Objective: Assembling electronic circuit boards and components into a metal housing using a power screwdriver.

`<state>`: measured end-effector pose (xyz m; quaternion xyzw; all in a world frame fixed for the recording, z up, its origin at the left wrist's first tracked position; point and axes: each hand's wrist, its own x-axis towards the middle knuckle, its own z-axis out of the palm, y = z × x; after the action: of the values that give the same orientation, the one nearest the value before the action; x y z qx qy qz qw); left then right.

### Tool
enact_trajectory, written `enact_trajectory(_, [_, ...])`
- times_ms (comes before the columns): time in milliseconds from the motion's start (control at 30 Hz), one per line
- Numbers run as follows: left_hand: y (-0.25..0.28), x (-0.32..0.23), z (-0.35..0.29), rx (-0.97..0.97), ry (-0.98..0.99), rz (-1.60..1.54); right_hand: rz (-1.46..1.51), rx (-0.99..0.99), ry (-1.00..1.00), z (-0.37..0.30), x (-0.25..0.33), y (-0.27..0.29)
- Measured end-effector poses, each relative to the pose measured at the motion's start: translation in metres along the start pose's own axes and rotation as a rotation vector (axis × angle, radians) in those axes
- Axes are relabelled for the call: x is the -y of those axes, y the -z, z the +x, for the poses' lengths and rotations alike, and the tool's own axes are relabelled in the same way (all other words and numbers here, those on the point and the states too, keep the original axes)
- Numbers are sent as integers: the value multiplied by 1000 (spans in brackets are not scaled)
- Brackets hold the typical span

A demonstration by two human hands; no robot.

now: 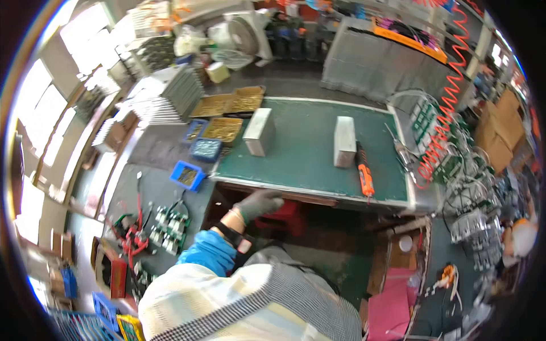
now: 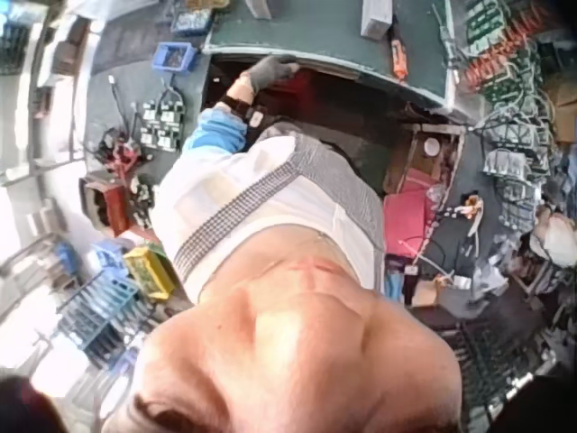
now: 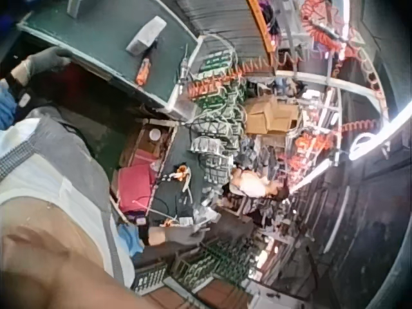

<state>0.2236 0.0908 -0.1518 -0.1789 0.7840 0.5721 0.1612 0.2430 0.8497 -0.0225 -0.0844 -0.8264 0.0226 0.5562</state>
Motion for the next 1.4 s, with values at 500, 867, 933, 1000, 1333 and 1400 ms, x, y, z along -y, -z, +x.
enact_trajectory(500, [201, -25, 30, -508, -208, -269, 1102, 1051, 64, 72, 597, -237])
enact_trajectory(867, [170, 21, -22, -1028, 46, -802, 470, 544, 1109, 221, 869, -496])
enact_trajectory(933, [156, 15, -23, -1097, 53, -743, 345, 397, 1209, 228, 899, -540])
enact_trajectory(1000, [147, 7, -25, -1085, 117, -774, 158, 465, 1170, 237, 915, -573])
enact_trajectory(1333, [154, -27, -6, -1038, 174, -634, 181, 538, 1210, 242, 945, -559])
enact_trajectory(1400, [155, -29, 5, -1010, 131, -560, 440, 543, 1107, 224, 959, -556])
